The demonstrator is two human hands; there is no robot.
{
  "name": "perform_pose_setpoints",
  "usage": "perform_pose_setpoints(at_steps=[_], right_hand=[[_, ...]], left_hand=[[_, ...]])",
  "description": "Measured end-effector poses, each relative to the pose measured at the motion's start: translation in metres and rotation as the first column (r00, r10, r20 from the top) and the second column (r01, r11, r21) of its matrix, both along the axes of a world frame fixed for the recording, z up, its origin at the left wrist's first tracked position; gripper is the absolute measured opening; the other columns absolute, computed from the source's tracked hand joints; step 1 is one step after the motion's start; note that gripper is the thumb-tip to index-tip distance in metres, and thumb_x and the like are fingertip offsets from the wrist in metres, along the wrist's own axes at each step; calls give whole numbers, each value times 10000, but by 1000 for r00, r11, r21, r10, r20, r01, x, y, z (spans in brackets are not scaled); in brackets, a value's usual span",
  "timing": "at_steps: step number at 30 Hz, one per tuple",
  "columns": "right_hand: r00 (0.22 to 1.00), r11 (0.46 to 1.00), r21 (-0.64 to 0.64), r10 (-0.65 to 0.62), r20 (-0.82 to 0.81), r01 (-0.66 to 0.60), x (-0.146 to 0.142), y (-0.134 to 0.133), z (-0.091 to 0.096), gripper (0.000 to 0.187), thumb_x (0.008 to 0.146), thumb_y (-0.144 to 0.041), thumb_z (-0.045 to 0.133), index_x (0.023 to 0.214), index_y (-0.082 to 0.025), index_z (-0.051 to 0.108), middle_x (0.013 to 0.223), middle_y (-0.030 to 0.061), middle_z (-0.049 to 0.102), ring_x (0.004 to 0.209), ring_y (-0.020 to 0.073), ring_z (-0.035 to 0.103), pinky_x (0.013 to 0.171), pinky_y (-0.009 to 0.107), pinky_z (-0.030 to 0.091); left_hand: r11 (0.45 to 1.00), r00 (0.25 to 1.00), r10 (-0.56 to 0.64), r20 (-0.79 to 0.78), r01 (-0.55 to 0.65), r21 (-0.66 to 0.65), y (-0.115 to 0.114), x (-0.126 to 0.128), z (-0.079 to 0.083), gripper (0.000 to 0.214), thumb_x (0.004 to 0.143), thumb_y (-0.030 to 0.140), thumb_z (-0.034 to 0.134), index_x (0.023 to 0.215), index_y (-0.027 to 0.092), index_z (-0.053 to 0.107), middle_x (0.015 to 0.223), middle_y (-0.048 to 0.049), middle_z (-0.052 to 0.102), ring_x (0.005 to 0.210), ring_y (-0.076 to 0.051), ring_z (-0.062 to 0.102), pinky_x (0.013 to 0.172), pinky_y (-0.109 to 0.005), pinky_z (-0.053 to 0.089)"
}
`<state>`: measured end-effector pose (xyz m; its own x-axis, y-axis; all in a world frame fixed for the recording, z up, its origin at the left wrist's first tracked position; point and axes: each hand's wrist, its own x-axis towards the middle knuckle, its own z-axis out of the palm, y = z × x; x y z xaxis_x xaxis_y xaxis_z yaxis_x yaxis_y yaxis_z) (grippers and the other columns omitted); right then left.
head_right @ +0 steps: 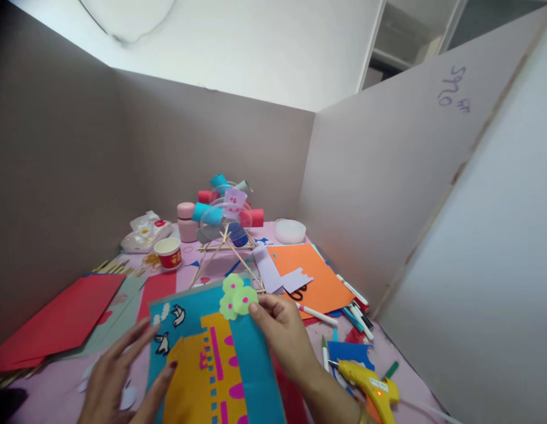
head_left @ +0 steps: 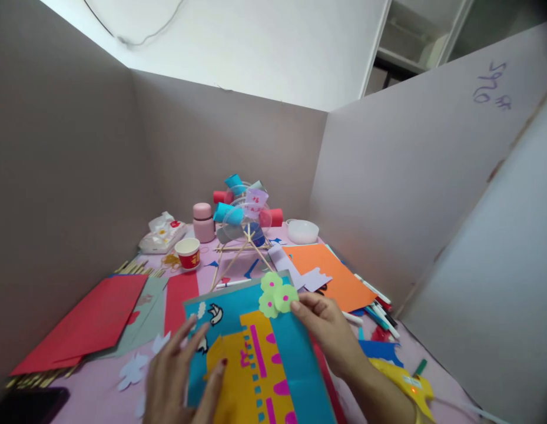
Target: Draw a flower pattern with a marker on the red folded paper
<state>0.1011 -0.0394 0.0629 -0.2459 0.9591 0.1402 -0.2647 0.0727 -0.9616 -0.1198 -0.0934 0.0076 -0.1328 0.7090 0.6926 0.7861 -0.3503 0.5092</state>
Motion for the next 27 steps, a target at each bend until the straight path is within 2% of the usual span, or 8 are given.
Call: perform_pose_setpoints(at_steps=[1,3,6,9,13,19,23,27], right_hand=[[1000,1000,18,5,9,-6,-4,0,-5,241,816,-397,670,920,-187,730,781,32,723,679,165,650,625,251,487],[998,997,40,65,-9,-65,-12,-1,-13,237,811,-381,680,963,-205,724,833,31,723,727,169,649,676,263,487],[985,984,60,167,-40,-165,-19,-5,-21,260,786,-357,710,1012,-229,709,901,25,714,810,175,635,768,282,470],[985,984,48,172,15,-172,-22,-8,-21,235,789,-355,701,984,-224,714,848,16,704,781,162,611,713,249,452],[981,984,47,166,101,-171,-22,-8,-16,225,803,-367,666,920,-182,717,761,13,667,701,147,566,637,234,409],[975,985,58,152,160,-163,-25,-6,-17,182,809,-326,636,826,-159,707,680,-12,596,615,111,494,580,208,367],[957,982,129,101,273,-141,-28,-8,-20,174,837,-276,577,831,-156,702,696,9,616,651,141,529,593,228,390],[903,965,223,26,429,-134,-29,-12,-19,205,840,-243,518,833,-152,701,711,36,651,647,164,559,580,242,410]], left_hand=[[996,990,-85,-116,88,26,2,6,7,402,892,321,491,1287,337,420,1316,-31,461,1187,-271,468,983,-475,431],[986,965,-154,-211,165,35,9,19,20,380,904,265,472,1280,297,425,1239,-44,508,1132,-219,509,933,-363,475],[980,952,-160,-260,185,75,22,35,32,358,912,271,467,1268,247,435,1147,-60,534,1069,-203,530,884,-322,485],[977,952,-155,-263,187,101,32,41,38,298,919,269,461,1212,216,479,1096,-68,533,1037,-198,533,862,-307,479],[964,944,-237,-229,259,68,37,34,41,242,911,272,483,1150,236,506,1053,-39,541,1006,-173,548,832,-257,472],[922,926,-377,-11,375,-95,38,25,43,74,865,257,565,907,270,506,914,23,548,878,-133,565,718,-202,462],[878,894,-449,6,442,-181,38,20,44,57,870,215,554,869,264,524,802,53,577,723,-106,578,633,-183,452],[870,887,-462,8,455,-188,36,15,45,73,865,201,548,843,270,541,759,76,594,685,-85,586,606,-158,447]])
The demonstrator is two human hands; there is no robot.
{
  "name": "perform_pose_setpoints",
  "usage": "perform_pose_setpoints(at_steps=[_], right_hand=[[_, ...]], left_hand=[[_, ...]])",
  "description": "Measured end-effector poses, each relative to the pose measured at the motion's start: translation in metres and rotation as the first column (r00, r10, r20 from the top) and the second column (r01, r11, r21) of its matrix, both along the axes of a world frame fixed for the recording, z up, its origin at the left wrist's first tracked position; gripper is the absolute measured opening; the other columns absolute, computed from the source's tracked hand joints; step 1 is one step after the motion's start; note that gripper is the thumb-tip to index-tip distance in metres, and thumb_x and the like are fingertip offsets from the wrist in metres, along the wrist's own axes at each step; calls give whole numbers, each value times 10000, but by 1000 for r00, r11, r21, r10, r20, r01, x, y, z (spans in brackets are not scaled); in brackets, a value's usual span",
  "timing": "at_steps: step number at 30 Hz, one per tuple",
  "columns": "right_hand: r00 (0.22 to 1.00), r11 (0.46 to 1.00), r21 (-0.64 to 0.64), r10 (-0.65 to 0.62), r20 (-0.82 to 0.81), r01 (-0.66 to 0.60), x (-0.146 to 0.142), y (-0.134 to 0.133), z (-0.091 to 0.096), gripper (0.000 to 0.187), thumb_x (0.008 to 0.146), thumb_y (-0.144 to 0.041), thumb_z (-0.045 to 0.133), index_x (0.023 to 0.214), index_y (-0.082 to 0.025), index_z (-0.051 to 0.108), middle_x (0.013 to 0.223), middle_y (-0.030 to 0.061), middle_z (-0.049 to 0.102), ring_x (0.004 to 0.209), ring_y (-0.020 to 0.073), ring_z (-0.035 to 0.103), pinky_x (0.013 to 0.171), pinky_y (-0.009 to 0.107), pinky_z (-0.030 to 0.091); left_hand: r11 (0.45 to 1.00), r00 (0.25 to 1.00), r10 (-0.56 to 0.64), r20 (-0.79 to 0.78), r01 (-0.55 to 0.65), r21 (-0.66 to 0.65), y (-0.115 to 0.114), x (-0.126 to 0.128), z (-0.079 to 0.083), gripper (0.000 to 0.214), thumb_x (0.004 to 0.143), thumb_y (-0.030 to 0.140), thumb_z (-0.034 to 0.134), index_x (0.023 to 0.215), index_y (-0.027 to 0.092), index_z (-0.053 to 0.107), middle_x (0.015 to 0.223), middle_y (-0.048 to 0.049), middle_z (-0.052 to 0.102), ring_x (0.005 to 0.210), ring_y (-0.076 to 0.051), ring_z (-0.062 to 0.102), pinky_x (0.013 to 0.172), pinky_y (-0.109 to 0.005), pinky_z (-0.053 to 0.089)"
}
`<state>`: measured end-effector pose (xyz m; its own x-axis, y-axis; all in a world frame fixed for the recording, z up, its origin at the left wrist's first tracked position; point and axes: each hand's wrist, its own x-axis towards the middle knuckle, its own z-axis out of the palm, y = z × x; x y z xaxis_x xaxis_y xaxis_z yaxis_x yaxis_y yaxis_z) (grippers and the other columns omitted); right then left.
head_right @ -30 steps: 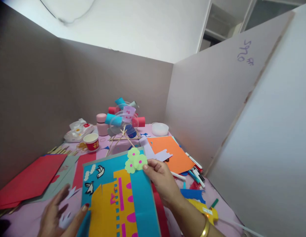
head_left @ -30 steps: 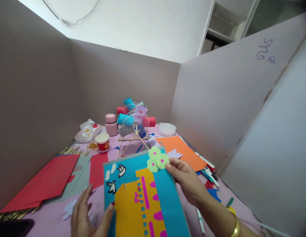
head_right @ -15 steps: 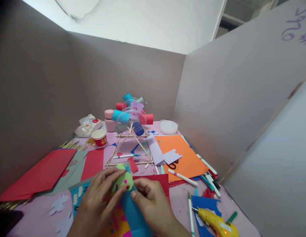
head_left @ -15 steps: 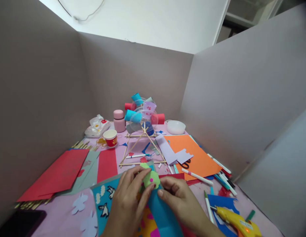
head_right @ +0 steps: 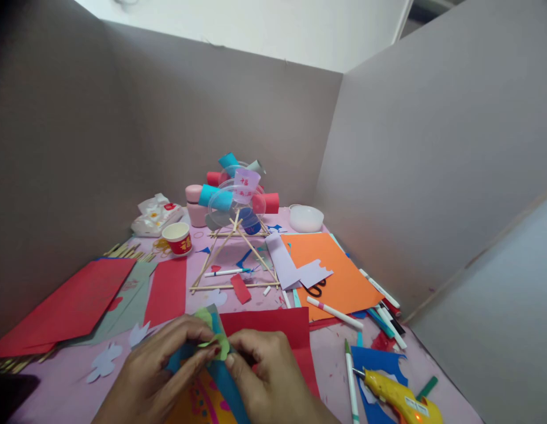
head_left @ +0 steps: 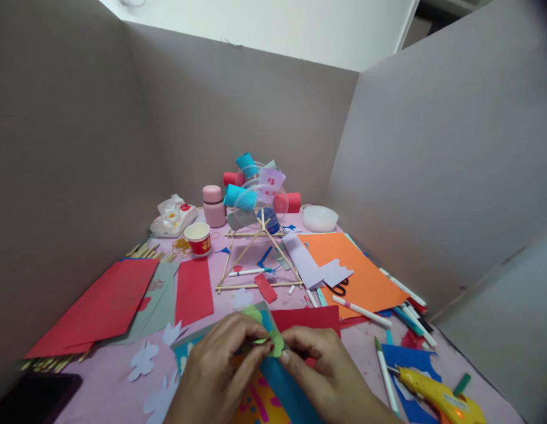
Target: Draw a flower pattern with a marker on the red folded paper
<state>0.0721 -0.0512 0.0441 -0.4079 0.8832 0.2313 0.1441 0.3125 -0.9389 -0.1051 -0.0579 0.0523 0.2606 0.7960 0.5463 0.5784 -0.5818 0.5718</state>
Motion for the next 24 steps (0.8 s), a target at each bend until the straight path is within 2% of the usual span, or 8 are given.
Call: perform_pose_setpoints(at_steps=[4,10,12,17,22,24], right_hand=[[995,996,93,-10,94,1,-1,-4,3,227,844,-229,481,846,-159,697,710,41,673,626,164,581,565,235,420],[988,976,217,-54,146,22,-4,-6,0,226,854,-200,440,831,-160,662,719,48,677,626,157,613,575,217,441],[984,963,267,-75,159,30,-5,-6,-1,230,860,-197,429,794,-164,646,692,44,669,601,150,609,566,208,444],[982,935,355,-91,168,26,-6,-6,-1,237,879,-201,408,769,-180,617,650,37,652,570,145,608,567,199,466],[979,920,390,-120,163,48,-7,-7,0,238,881,-191,399,799,-164,620,654,66,668,577,171,639,573,220,494],[978,906,419,-132,161,53,-8,-7,-1,240,873,-172,396,804,-148,624,660,85,677,580,182,652,564,225,497]], left_hand=[[1000,1000,13,22,-13,19,-1,-2,-2,105,849,183,556,811,280,549,736,99,606,669,-70,595,599,-136,448],[993,994,100,49,-103,57,-3,1,-12,100,867,211,556,895,304,576,839,104,655,767,-60,634,695,-113,463],[992,993,100,61,-104,72,-3,1,-12,99,861,207,557,867,302,583,821,108,658,740,-57,637,680,-109,465],[998,995,64,70,-63,-21,-1,0,-9,128,834,170,565,774,277,599,733,95,652,658,-79,632,605,-138,478],[991,981,132,143,-130,-19,-2,5,-16,61,828,225,587,826,269,630,793,60,679,706,-102,652,644,-162,504],[990,979,136,155,-127,-63,-2,6,-18,70,827,228,581,819,270,636,783,62,680,697,-99,651,640,-160,502]])
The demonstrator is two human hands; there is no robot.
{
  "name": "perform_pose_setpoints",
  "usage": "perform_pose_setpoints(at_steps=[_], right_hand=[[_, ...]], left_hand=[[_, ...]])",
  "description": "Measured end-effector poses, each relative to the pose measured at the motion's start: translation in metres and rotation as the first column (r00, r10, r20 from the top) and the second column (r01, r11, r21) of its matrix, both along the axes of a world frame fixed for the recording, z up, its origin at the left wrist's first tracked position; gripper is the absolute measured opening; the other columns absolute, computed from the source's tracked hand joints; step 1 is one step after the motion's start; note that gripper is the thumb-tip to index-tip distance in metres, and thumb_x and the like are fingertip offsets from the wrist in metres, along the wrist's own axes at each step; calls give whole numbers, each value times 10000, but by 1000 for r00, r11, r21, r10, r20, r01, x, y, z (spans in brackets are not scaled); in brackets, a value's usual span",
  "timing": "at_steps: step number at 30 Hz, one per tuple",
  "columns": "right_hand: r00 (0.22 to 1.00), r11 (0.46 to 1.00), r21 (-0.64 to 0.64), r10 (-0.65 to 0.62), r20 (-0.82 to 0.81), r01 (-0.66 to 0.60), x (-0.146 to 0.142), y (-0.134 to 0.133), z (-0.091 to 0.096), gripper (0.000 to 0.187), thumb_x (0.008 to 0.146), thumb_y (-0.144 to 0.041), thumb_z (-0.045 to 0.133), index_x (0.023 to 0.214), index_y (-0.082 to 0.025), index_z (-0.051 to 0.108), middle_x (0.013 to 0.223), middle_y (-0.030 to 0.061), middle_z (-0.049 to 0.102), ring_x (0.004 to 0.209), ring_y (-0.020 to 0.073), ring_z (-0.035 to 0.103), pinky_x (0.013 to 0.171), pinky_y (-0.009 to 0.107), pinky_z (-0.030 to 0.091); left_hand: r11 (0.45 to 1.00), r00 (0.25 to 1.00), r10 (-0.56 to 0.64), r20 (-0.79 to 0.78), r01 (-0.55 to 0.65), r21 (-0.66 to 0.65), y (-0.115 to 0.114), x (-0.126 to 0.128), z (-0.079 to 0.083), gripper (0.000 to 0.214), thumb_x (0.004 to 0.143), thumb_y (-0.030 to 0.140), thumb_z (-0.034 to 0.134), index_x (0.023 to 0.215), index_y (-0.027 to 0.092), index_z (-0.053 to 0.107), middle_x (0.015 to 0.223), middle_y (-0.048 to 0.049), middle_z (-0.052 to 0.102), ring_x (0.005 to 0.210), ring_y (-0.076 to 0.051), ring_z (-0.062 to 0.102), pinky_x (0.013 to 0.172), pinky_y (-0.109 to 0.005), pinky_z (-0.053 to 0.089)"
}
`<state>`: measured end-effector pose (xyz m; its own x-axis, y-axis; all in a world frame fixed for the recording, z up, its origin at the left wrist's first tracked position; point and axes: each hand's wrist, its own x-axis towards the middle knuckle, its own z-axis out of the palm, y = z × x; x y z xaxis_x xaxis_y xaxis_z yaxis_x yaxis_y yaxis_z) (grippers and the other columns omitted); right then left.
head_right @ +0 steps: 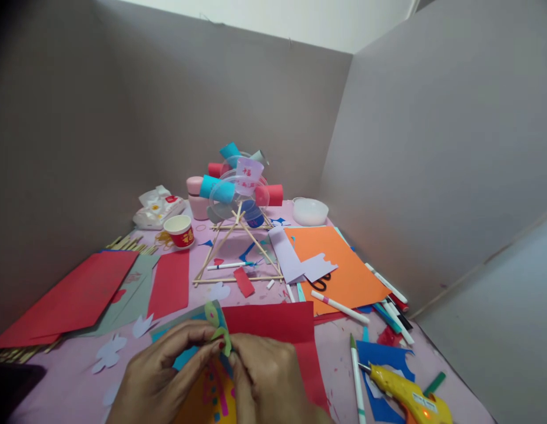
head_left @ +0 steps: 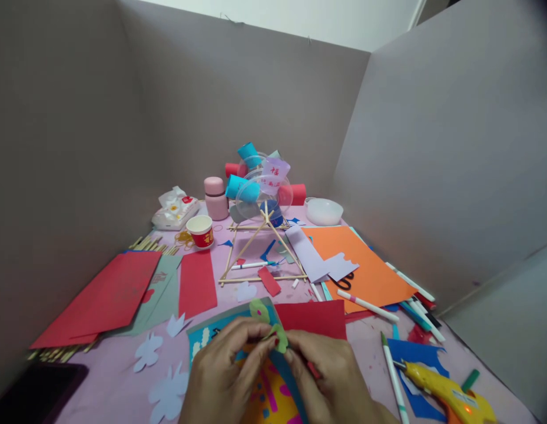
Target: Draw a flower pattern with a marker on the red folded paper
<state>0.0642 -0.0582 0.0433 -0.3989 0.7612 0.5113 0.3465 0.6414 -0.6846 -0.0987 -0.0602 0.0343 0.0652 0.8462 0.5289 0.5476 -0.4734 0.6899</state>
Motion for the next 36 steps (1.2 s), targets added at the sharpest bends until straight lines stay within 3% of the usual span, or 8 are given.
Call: perform_pose_setpoints(at_steps=[5,8,14,22,31,36], right_hand=[[1000,993,114,-16,10,15,-1,1,-6,240,853,-118,392,806,-133,627,664,98,694,573,187,669,546,227,485],[999,995,91,-37,6,36,-1,-1,-8,226,847,-123,409,789,-140,627,664,86,689,559,174,649,543,226,466],[999,999,-10,-42,23,43,2,-1,-5,230,864,-159,424,775,-142,635,618,62,648,515,150,578,513,221,430],[999,986,159,-54,8,52,1,1,-3,223,855,-96,418,735,-159,596,590,64,636,603,188,674,586,222,507],[994,958,273,-101,36,87,-2,2,-8,222,834,-68,407,750,-143,599,589,93,667,563,213,681,538,252,519],[996,967,246,-78,41,65,-2,3,-9,228,837,-68,403,761,-142,605,590,85,663,571,209,678,538,252,506]], left_hand=[[984,996,-86,16,88,-153,2,-2,3,145,822,176,534,736,256,619,699,68,653,628,-95,624,591,-168,479],[979,994,-102,38,107,-176,3,-4,4,144,828,178,527,734,252,608,707,64,644,634,-95,614,593,-170,470],[988,994,-103,45,108,-115,1,-2,1,117,848,179,539,798,262,605,748,66,645,677,-92,620,618,-156,479],[994,999,38,9,-39,101,-6,6,-6,75,861,241,574,890,291,622,832,63,687,735,-102,659,684,-168,525],[996,998,37,51,-41,83,-3,9,-8,99,833,210,575,818,290,632,771,77,688,685,-91,665,632,-147,527],[1000,999,7,51,-7,8,0,7,-5,120,811,178,566,800,285,620,756,80,676,669,-96,651,611,-157,507]])
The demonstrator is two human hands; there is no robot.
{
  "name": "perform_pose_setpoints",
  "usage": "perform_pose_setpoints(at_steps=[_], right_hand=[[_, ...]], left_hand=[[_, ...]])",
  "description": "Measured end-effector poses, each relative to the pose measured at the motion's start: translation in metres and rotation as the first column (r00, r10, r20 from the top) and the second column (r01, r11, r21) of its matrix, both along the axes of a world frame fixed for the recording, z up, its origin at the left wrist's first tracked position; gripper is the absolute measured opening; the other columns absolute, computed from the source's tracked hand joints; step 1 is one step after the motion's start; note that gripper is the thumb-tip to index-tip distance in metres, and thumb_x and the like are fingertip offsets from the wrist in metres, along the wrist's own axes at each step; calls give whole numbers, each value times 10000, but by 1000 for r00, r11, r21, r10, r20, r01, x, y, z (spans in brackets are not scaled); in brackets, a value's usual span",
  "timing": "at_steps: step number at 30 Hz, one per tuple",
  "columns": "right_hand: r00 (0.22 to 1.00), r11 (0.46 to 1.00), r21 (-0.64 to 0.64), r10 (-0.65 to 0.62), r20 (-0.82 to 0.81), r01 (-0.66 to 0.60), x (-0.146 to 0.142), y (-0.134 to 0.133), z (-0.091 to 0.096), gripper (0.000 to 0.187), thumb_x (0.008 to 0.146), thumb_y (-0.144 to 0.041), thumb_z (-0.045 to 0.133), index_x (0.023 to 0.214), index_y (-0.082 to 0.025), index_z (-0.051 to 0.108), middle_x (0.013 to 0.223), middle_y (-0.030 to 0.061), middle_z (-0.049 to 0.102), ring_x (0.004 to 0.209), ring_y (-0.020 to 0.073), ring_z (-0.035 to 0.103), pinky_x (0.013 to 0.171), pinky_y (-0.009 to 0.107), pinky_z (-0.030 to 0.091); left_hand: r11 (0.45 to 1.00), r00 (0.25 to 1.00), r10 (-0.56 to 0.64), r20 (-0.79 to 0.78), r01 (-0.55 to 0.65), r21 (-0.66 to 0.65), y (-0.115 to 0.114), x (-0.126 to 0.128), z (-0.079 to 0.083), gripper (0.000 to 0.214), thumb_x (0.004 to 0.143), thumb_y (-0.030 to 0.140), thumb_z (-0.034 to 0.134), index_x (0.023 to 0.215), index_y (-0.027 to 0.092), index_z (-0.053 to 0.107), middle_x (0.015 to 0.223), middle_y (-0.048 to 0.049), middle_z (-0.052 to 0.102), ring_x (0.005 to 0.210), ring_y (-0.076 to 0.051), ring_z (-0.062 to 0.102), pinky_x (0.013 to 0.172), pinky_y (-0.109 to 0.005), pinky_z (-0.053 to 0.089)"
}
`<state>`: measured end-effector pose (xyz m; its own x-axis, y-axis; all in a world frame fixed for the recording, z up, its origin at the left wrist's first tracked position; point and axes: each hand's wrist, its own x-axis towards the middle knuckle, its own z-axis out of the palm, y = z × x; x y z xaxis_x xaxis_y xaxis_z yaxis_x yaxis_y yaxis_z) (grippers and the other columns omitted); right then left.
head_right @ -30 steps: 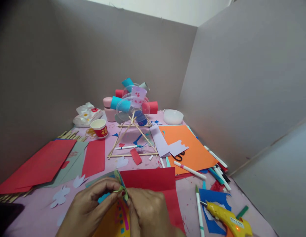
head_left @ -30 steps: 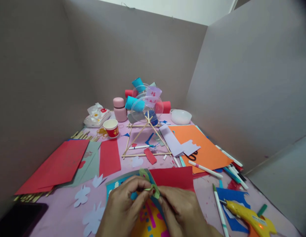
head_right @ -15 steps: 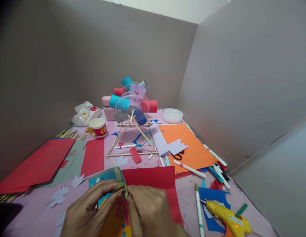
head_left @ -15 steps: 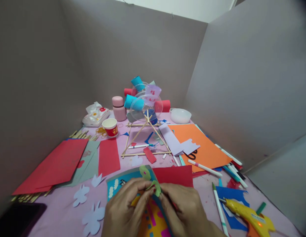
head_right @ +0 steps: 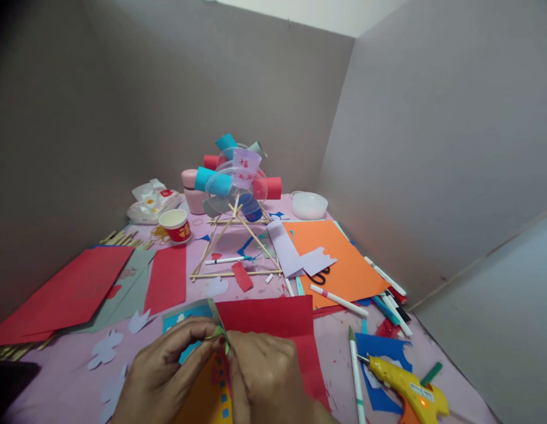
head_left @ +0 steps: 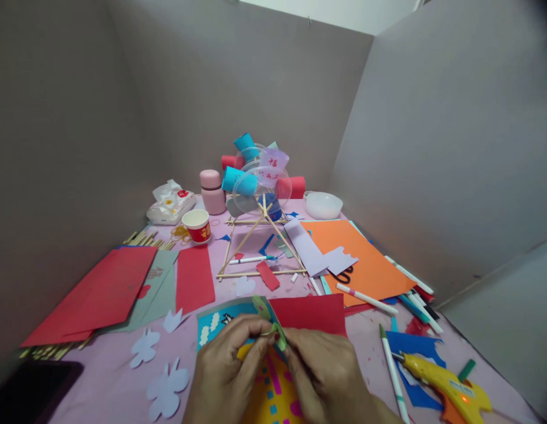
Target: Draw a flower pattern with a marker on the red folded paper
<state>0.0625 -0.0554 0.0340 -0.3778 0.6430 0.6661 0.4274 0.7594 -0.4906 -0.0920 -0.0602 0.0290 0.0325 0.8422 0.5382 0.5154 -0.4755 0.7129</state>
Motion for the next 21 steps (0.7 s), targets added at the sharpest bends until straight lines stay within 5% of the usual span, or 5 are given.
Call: perform_pose_setpoints(at_steps=[6,14,21], right_hand=[[999,994,-113,4,-49,-9,2,0,-2,210,841,-98,427,813,-149,629,653,67,674,561,165,633,544,232,459],[995,943,-332,-19,-103,-16,4,1,6,213,853,-178,475,729,-128,640,567,20,601,483,109,510,476,203,367],[1000,995,-95,16,16,-15,7,1,4,248,860,-124,430,736,-110,644,566,59,621,478,141,556,481,232,383]], left_hand=[[993,997,-72,-9,71,-91,1,-3,1,109,846,194,527,798,265,594,768,54,646,702,-114,628,626,-182,487],[994,987,-91,-129,98,48,0,-4,-2,119,887,169,476,872,272,533,836,50,620,769,-101,618,689,-171,466],[983,979,-66,-191,96,154,3,-8,-2,163,871,161,535,978,284,541,871,46,649,787,-102,629,707,-166,485]])
